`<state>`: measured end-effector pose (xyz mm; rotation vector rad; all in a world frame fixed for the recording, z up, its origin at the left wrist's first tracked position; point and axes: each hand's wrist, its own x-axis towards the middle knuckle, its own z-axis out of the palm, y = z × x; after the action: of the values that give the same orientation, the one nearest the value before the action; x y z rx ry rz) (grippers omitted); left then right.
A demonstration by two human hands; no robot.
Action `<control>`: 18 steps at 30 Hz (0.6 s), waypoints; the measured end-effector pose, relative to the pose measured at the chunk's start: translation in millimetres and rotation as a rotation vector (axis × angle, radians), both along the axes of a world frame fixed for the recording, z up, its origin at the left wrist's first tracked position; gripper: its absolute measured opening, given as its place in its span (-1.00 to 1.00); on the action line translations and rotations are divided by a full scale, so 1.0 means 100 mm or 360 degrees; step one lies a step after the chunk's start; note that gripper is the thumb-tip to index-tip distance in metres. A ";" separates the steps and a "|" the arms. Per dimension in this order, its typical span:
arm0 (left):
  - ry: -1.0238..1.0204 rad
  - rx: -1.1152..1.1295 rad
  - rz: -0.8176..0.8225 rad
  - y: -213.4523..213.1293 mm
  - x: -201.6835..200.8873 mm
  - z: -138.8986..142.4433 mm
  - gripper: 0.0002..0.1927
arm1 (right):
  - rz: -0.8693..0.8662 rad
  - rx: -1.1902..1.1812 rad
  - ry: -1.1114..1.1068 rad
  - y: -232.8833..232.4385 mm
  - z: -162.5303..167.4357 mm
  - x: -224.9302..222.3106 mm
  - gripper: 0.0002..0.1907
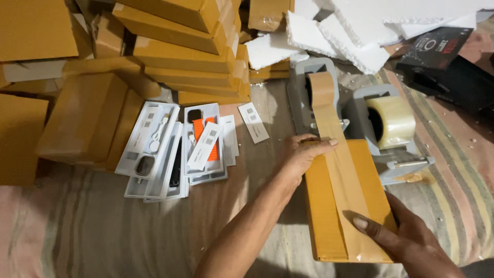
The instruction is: The person packs a smartwatch retail box for shipping: they fold a paper insert into the watch box, close the lid, place the box into a yellow mailer with foam padding, add a foam sheet on top, close the mailer, and seal it with tape from a desktop tape dispenser. They set the finished parcel aside with other packed boxes.
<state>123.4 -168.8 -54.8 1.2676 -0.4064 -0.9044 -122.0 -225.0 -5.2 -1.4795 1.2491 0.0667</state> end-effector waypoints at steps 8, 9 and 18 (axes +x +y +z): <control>0.0115 0.0022 0.0085 -0.02 -0.06 -0.14 -0.65 | -0.0002 0.0049 -0.0209 0.07 -0.12 -0.01 0.07; 0.0128 0.0001 0.0101 -0.06 -0.03 -0.15 -0.65 | 0.0000 0.0040 -0.0236 0.09 -0.11 0.00 0.08; 0.0034 0.0134 -0.0030 -0.28 0.18 -0.20 -0.52 | -0.0141 0.0070 -0.0070 0.14 0.06 0.06 0.11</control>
<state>141.8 -197.0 -74.9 1.3318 -0.3670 -0.9590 -115.6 -210.7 0.8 -1.3792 1.2683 0.0030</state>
